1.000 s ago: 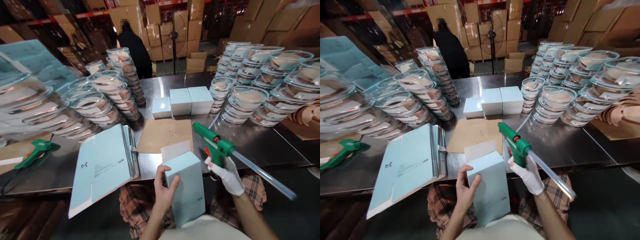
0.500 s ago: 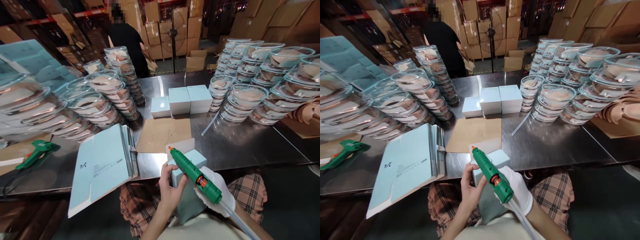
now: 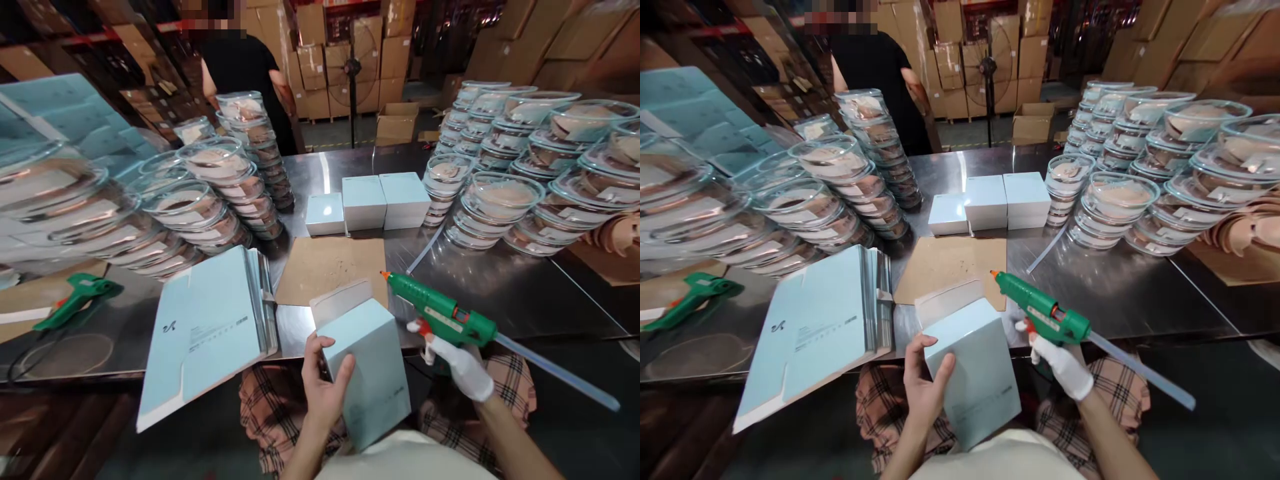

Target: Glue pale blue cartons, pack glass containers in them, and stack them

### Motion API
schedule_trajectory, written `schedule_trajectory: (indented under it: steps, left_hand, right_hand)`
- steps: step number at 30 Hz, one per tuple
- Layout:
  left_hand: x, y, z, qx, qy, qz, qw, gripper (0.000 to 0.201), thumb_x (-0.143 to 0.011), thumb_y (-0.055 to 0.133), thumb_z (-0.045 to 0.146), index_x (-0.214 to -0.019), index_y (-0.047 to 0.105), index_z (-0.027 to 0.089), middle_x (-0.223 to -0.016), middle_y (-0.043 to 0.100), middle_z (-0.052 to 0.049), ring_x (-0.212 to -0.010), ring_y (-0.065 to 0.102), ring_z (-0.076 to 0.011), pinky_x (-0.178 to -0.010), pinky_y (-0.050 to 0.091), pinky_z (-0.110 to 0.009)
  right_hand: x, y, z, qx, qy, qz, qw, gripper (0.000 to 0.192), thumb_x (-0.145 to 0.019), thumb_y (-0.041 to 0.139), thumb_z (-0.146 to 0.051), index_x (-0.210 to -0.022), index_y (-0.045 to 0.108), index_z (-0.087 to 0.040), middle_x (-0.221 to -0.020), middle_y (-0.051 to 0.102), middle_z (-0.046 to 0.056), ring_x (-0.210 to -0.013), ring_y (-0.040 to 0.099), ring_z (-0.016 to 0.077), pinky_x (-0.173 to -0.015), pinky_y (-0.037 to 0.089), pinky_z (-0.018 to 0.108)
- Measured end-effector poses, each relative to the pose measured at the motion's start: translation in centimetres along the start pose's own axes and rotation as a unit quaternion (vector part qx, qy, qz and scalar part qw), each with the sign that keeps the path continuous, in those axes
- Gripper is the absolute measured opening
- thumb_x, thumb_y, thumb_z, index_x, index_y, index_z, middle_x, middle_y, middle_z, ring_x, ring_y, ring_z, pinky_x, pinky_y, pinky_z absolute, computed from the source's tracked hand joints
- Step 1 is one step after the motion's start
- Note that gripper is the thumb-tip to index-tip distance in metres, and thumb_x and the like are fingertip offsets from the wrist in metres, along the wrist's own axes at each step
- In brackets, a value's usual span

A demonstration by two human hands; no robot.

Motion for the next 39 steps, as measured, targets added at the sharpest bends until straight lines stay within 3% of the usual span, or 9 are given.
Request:
schedule_trajectory:
  steps: [4,9,13,17,20,25,33,36,39]
  left_hand:
    - [-0.4,-0.1,0.2,0.034,-0.009,-0.005,0.999,0.03,-0.085,0.082,0.04,-0.101,0.063,0.023,-0.104,0.062,-0.003,-0.092,0.063,-0.0188,-0.081,0.048,-0.027]
    - [-0.6,-0.2,0.0,0.036,-0.01,-0.015,0.999,0.029,-0.086,0.08,0.041,-0.102,0.063,0.024,-0.104,0.062,-0.003,-0.095,0.063,-0.0198,-0.082,0.049,-0.027]
    - [-0.4,0.5,0.2,0.067,-0.011,-0.042,0.997,0.032,-0.085,0.081,0.045,-0.101,0.062,0.024,-0.102,0.063,-0.003,-0.091,0.064,-0.02,-0.08,0.049,-0.028]
    - [-0.2,1.6,0.9,0.109,-0.026,-0.091,0.99,0.037,-0.083,0.083,0.049,-0.098,0.061,0.023,-0.124,0.063,-0.011,-0.108,0.066,-0.026,-0.088,0.051,-0.033]
    - [-0.4,1.9,0.8,0.138,-0.059,-0.091,0.984,0.04,-0.082,0.084,0.048,-0.102,0.059,0.024,-0.142,0.058,-0.015,-0.128,0.062,-0.0323,-0.098,0.051,-0.039]
    - [-1.4,1.1,-0.1,0.208,-0.027,-0.03,0.977,0.06,-0.085,0.084,0.041,-0.126,0.04,0.036,-0.119,0.066,-0.004,-0.12,0.069,-0.0263,-0.1,0.052,-0.043]
    - [-2.0,0.9,0.1,0.097,-0.019,-0.097,0.99,0.032,-0.084,0.081,0.05,-0.086,0.066,0.022,-0.109,0.062,-0.007,-0.117,0.066,-0.0306,-0.097,0.051,-0.042]
    - [-2.8,-0.1,0.9,0.1,-0.05,-0.006,0.994,0.035,-0.081,0.082,0.051,-0.089,0.063,0.023,-0.114,0.064,-0.007,-0.117,0.066,-0.0305,-0.102,0.05,-0.045]
    - [-3.5,-1.8,1.8,0.134,-0.045,0.213,0.967,0.035,-0.084,0.079,0.049,-0.102,0.057,0.028,-0.123,0.063,-0.001,-0.122,0.063,-0.0258,-0.106,0.05,-0.043]
  right_hand:
    - [-4.3,1.4,0.7,-0.084,0.139,-0.023,0.986,0.059,-0.077,0.062,-0.065,-0.1,0.075,-0.012,-0.056,0.063,0.004,-0.048,0.057,0.0175,-0.049,0.048,0.03]
    - [-6.3,-0.8,0.3,0.015,0.171,-0.022,0.985,0.041,-0.077,0.07,-0.058,-0.067,0.066,-0.018,-0.054,0.064,0.006,-0.054,0.063,0.0207,-0.051,0.048,0.029]
    - [-5.0,-1.4,-3.0,0.087,0.044,0.048,0.994,0.03,-0.078,0.077,-0.051,-0.086,0.075,-0.021,-0.086,0.079,0.007,-0.085,0.073,0.025,-0.072,0.054,0.03]
    - [-4.7,2.7,-4.9,-0.04,0.005,-0.149,0.988,0.055,-0.075,0.081,-0.053,-0.116,0.076,-0.016,-0.114,0.078,0.011,-0.105,0.072,0.0284,-0.091,0.056,0.038]
    - [-5.1,3.8,-4.3,-0.102,0.01,-0.186,0.977,0.058,-0.075,0.084,-0.059,-0.113,0.076,-0.015,-0.109,0.078,0.011,-0.099,0.072,0.0276,-0.091,0.057,0.04]
    - [-3.9,2.7,-4.7,-0.036,-0.216,-0.316,0.923,0.08,-0.081,0.061,-0.089,-0.118,0.076,-0.019,-0.128,0.07,0.015,-0.121,0.065,0.0306,-0.108,0.049,0.047]
    - [-3.3,3.2,-5.1,0.063,-0.266,-0.337,0.901,0.029,-0.1,0.065,-0.046,-0.115,0.078,-0.025,-0.122,0.059,0.01,-0.115,0.063,0.0217,-0.1,0.056,0.038]
    - [-2.8,2.1,-3.8,0.023,-0.25,-0.215,0.944,0.063,-0.083,0.081,-0.064,-0.133,0.066,-0.028,-0.144,0.052,0.013,-0.134,0.056,0.0281,-0.109,0.052,0.044]
    - [-0.5,0.7,-1.4,-0.057,-0.166,-0.087,0.981,0.079,-0.076,0.072,-0.084,-0.126,0.064,-0.023,-0.121,0.065,0.013,-0.103,0.069,0.0237,-0.085,0.061,0.034]
Point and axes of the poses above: each hand's wrist, its own x-axis away from the middle knuckle, its own y-axis out of the palm, z = x × y, the point moved 3 cm from there along -x, towards the middle knuckle
